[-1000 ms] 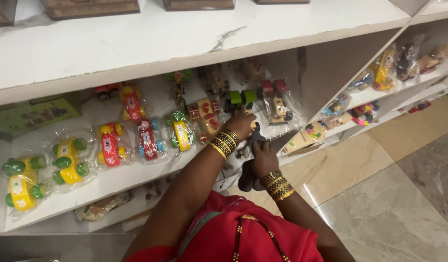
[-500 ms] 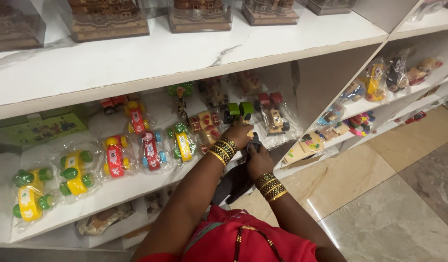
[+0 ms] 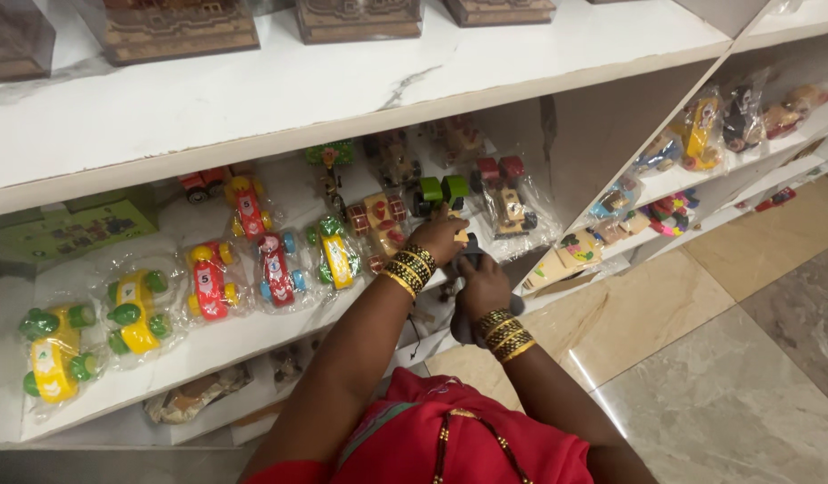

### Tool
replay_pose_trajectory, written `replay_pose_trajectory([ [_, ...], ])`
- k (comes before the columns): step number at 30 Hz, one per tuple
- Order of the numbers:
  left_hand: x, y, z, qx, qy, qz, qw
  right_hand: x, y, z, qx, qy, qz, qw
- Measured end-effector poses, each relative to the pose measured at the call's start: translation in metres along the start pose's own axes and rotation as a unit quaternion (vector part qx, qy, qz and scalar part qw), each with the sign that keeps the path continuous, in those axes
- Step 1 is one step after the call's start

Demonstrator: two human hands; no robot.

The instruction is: The person dusts wooden toy cars and carved souvenir models on white display shelves, wiping each item with a gray cloth, lifting items to wipe them and placing them back on the shelf. They work through the shelf items one at a time, also wiping the shelf surface.

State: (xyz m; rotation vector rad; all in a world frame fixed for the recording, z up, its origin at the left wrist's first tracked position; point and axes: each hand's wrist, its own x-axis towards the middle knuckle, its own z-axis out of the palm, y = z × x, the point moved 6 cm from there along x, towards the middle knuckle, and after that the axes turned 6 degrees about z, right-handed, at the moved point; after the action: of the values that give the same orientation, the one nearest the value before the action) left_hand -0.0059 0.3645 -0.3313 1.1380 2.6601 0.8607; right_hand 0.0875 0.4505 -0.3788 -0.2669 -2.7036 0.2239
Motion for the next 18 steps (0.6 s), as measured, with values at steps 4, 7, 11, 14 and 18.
replay_pose_trajectory([
  [4, 0.001, -0.001, 0.000, -0.007, -0.008, -0.012, 1.000, -0.003, -0.006, 0.001, 0.023, 0.015, 0.000, 1.000],
  [7, 0.000, 0.000, -0.002, 0.003, -0.003, -0.007, 1.000, -0.004, -0.006, 0.002, -0.009, 0.031, 0.021, 0.999],
  [11, -0.002, 0.000, -0.003, 0.000, 0.006, -0.015, 1.000, -0.004, -0.007, 0.004, -0.006, 0.035, 0.007, 0.999],
  [14, -0.003, 0.002, -0.004, 0.000, 0.005, -0.003, 1.000, -0.003, -0.005, 0.006, -0.009, 0.025, 0.037, 0.999],
  [18, -0.003, 0.000, -0.004, 0.003, -0.013, -0.018, 1.000, -0.003, -0.016, 0.006, -0.029, 0.023, -0.022, 0.999],
])
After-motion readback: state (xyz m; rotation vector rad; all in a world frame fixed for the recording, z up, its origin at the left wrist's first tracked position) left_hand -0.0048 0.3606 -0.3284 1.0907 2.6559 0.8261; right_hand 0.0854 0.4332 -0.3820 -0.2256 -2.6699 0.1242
